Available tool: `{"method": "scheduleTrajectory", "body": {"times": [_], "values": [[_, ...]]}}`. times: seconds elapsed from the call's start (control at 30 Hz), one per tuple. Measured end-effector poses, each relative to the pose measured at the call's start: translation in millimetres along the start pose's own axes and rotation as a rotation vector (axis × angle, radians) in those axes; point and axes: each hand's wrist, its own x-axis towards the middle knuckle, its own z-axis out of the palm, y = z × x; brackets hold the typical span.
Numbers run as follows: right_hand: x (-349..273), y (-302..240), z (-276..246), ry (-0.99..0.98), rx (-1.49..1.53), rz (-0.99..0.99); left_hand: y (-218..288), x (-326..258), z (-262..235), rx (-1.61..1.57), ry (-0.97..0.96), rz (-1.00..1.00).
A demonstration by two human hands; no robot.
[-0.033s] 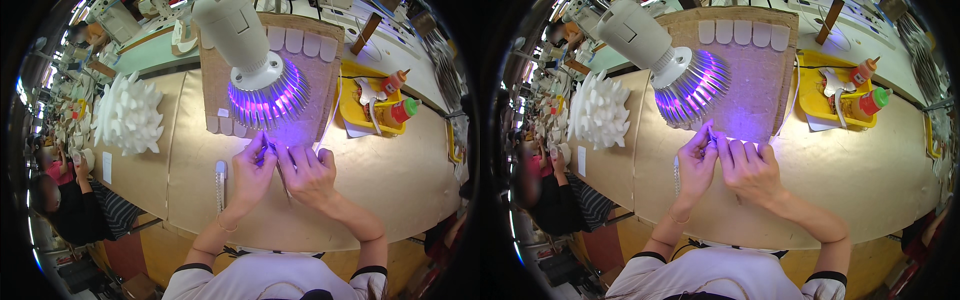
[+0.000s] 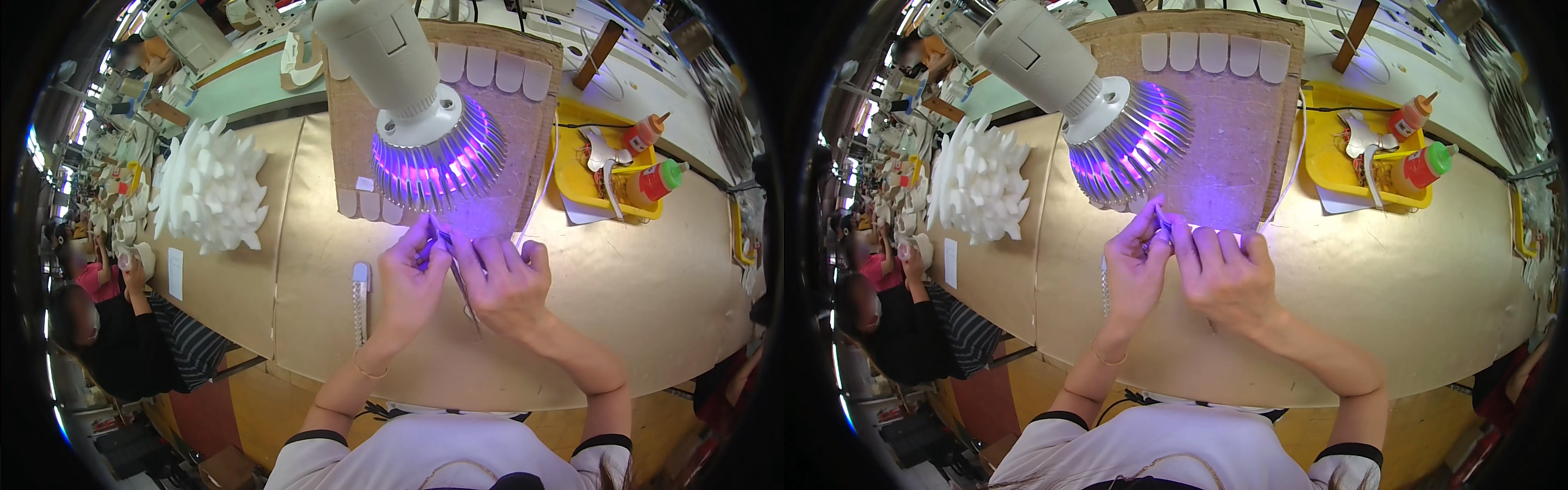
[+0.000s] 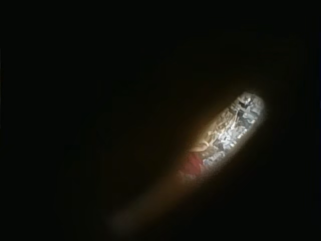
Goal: The person trims the edges of small white decorative pieces using a pair of scissors. They hold each piece under a UV lamp while cutting, then place the finished pieces on the table. The person handles the items one at a time.
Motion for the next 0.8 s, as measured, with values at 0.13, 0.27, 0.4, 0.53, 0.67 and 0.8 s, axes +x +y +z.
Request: {"method": "scheduleTrajectory", "body": {"times": [0.13, 0.27, 0.4, 0.53, 0.67, 0.8], "values": [[-1.4, -2.9, 2.3, 0.030, 0.071, 0.095, -0.4, 1.1, 1.3, -0.144, 0.020, 0.006], [4.0, 0.1, 0.2, -0.005, 0.244, 0.286, 2.5, 4.5, -0.4, -0.008, 0.003, 0.060], [6.0, 14.7, -5.2, -0.070, 0.665, 0.504, 5.0, 3.2, -2.4, 0.234, -0.035, 0.146], [5.1, 23.1, -1.4, -0.218, 0.968, 0.464, 6.4, -0.4, -1.6, 0.468, -0.104, 0.336], [2.0, 26.5, 0.3, -0.245, 0.974, 0.444, 8.5, -3.8, -1.0, 0.615, -0.143, 0.362], [1.6, 27.6, 1.4, -0.233, 1.010, 0.463, 6.2, -0.6, 1.8, 0.587, -0.176, 0.388]]}}
